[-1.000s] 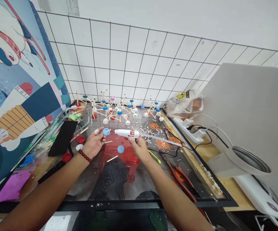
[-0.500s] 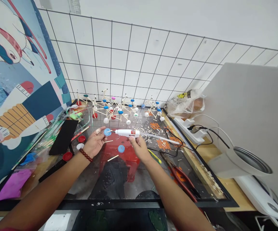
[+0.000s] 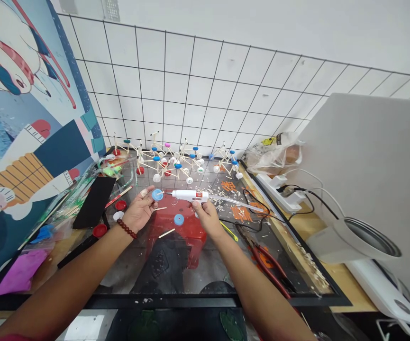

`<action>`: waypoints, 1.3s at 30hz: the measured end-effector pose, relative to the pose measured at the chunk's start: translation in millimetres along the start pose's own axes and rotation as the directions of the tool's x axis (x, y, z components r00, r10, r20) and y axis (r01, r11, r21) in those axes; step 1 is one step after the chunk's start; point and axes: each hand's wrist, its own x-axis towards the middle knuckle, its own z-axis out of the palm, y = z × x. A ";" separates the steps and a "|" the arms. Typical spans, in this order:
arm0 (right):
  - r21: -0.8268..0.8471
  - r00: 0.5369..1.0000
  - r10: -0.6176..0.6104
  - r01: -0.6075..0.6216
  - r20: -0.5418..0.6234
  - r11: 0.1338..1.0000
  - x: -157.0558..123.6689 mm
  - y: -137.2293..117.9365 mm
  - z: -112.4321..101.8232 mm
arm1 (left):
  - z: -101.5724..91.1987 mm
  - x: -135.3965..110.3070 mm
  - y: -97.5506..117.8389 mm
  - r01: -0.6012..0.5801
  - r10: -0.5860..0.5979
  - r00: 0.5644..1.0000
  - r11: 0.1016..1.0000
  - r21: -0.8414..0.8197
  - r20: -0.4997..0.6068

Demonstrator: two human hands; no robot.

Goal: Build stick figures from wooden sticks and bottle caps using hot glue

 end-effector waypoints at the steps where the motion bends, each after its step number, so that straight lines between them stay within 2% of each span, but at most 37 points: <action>1: 0.004 1.000 -0.004 0.004 0.007 1.000 -0.5 0.5 0.9 | 0.0 -0.2 -0.2 0.002 -0.002 1.000 1.000 0.004 0.005; 6: 0.033 0.998 -0.017 0.015 0.066 0.999 -2.7 3.4 3.8 | 0.8 -0.6 0.7 0.017 -0.017 1.000 1.000 -0.018 -0.002; 13: 0.041 0.998 -0.015 0.012 0.065 0.999 -4.9 4.8 2.9 | 1.2 -0.9 1.0 -0.011 0.010 1.000 0.999 -0.038 -0.013; 16: -0.069 0.994 -0.088 0.093 0.070 0.993 -8.0 -0.4 2.1 | -0.2 -0.2 -0.5 -0.020 0.020 1.000 0.999 -0.034 -0.012; 19: -0.188 0.972 -0.195 0.218 0.135 0.958 -11.1 -8.9 -0.5 | -2.4 2.2 -0.5 -0.050 0.048 0.998 0.998 -0.040 -0.044; 22: -0.219 0.955 -0.245 0.278 0.166 0.935 -12.8 -13.8 -2.2 | -4.1 4.7 0.7 -0.078 0.074 0.995 0.996 -0.046 -0.074; 26: -0.240 0.968 -0.233 0.248 0.089 0.939 -12.8 -12.4 -1.2 | -4.6 4.9 0.5 -0.071 0.069 0.996 0.997 -0.036 -0.061; 30: -0.245 0.968 -0.228 0.248 0.108 0.937 -12.0 -7.7 -0.3 | -5.4 4.2 -1.0 -0.066 0.065 0.997 0.998 -0.024 -0.030; 32: -0.208 0.971 -0.227 0.238 0.079 0.949 -11.3 -3.8 -0.8 | -5.5 4.4 -0.8 -0.069 0.068 0.997 0.997 -0.020 -0.028; 35: -0.134 0.989 -0.146 0.145 0.004 0.980 -9.6 2.6 -2.1 | -3.8 3.4 0.6 -0.048 0.048 0.999 0.999 -0.015 -0.022; 39: -0.098 0.996 -0.078 0.081 0.036 0.992 -6.6 5.1 -3.7 | 0.6 -1.3 1.3 -0.011 0.012 1.000 1.000 -0.007 0.020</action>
